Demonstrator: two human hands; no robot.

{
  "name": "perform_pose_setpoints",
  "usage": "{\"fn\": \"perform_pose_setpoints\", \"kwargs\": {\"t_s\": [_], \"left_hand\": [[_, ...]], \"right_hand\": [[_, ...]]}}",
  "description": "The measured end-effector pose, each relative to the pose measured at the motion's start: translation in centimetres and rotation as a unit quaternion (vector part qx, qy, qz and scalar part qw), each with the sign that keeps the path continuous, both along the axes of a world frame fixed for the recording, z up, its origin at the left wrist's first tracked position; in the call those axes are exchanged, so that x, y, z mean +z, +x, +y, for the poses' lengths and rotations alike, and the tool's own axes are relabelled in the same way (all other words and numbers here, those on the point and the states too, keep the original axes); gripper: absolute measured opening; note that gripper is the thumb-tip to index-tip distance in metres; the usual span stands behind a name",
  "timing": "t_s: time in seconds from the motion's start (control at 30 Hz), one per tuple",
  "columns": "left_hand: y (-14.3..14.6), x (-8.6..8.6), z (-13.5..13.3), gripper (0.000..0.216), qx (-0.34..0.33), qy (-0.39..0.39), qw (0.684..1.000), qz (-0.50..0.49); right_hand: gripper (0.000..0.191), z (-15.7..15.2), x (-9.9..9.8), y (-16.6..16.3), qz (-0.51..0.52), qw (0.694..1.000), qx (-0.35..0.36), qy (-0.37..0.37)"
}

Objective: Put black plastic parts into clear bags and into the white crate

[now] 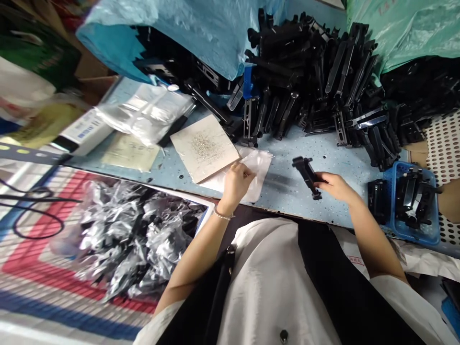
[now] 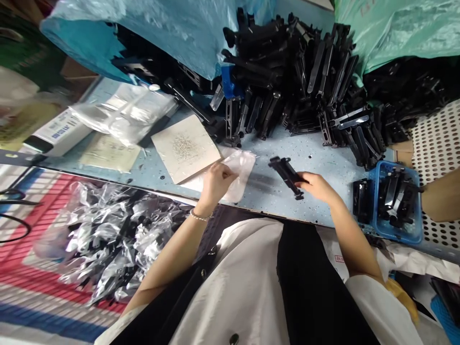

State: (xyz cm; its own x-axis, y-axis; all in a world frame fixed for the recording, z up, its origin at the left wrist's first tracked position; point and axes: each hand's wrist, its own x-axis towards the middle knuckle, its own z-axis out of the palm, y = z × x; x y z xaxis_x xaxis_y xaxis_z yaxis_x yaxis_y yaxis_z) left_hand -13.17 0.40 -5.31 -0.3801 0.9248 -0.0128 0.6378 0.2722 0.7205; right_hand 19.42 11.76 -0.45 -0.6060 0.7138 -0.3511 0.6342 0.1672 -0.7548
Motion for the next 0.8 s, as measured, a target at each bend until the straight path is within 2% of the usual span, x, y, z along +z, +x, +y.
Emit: {"fn": "perform_pose_setpoints", "kwargs": {"t_s": [0.03, 0.1, 0.23, 0.33, 0.4, 0.47, 0.53, 0.6, 0.63, 0.7, 0.8], "left_hand": [[-0.7, -0.1, 0.1, 0.018, 0.017, -0.015, 0.999, -0.041], [-2.0, -0.2, 0.0, 0.022, 0.033, -0.044, 0.991, -0.121], [-2.5, -0.1, -0.2, 0.014, 0.050, -0.038, 0.972, -0.226], [-2.1, 0.1, -0.6, 0.002, 0.022, 0.012, 0.976, -0.215], [-2.3, 0.5, -1.3, 0.015, -0.044, 0.052, 0.989, -0.135], [-2.9, 1.0, -1.9, 0.027, -0.096, 0.078, 0.992, -0.038], [-3.5, 1.4, -2.4, 0.033, -0.111, 0.089, 0.990, 0.020], [-3.9, 1.8, -2.4, 0.037, -0.109, 0.092, 0.989, 0.027], [-4.0, 2.0, -2.3, 0.039, -0.108, 0.094, 0.989, 0.021], [-3.7, 2.4, -2.2, 0.042, -0.111, 0.102, 0.989, 0.006], [-2.2, 3.3, -2.8, 0.043, -0.133, 0.141, 0.981, 0.006]], "right_hand": [[0.035, -0.6, -0.5, -1.2, 0.059, 0.996, -0.028, -0.054], [0.040, -1.7, -1.2, -3.9, 0.170, 0.971, -0.070, -0.155], [0.047, -3.7, -1.9, -10.5, 0.333, 0.881, -0.093, -0.322], [0.043, -4.6, -3.1, -15.0, 0.385, 0.837, -0.124, -0.369], [0.037, -4.8, -4.0, -16.8, 0.387, 0.834, -0.159, -0.359], [0.031, -4.9, -4.3, -17.1, 0.381, 0.846, -0.183, -0.325], [0.029, -5.3, -3.9, -15.9, 0.382, 0.856, -0.182, -0.298], [0.033, -5.9, -2.8, -13.7, 0.377, 0.854, -0.147, -0.328], [0.036, -6.4, -2.3, -12.5, 0.367, 0.845, -0.116, -0.373], [0.041, -7.5, -1.7, -10.5, 0.335, 0.806, -0.052, -0.485], [0.038, -8.7, -2.3, -9.5, 0.304, 0.747, -0.010, -0.591]]}}
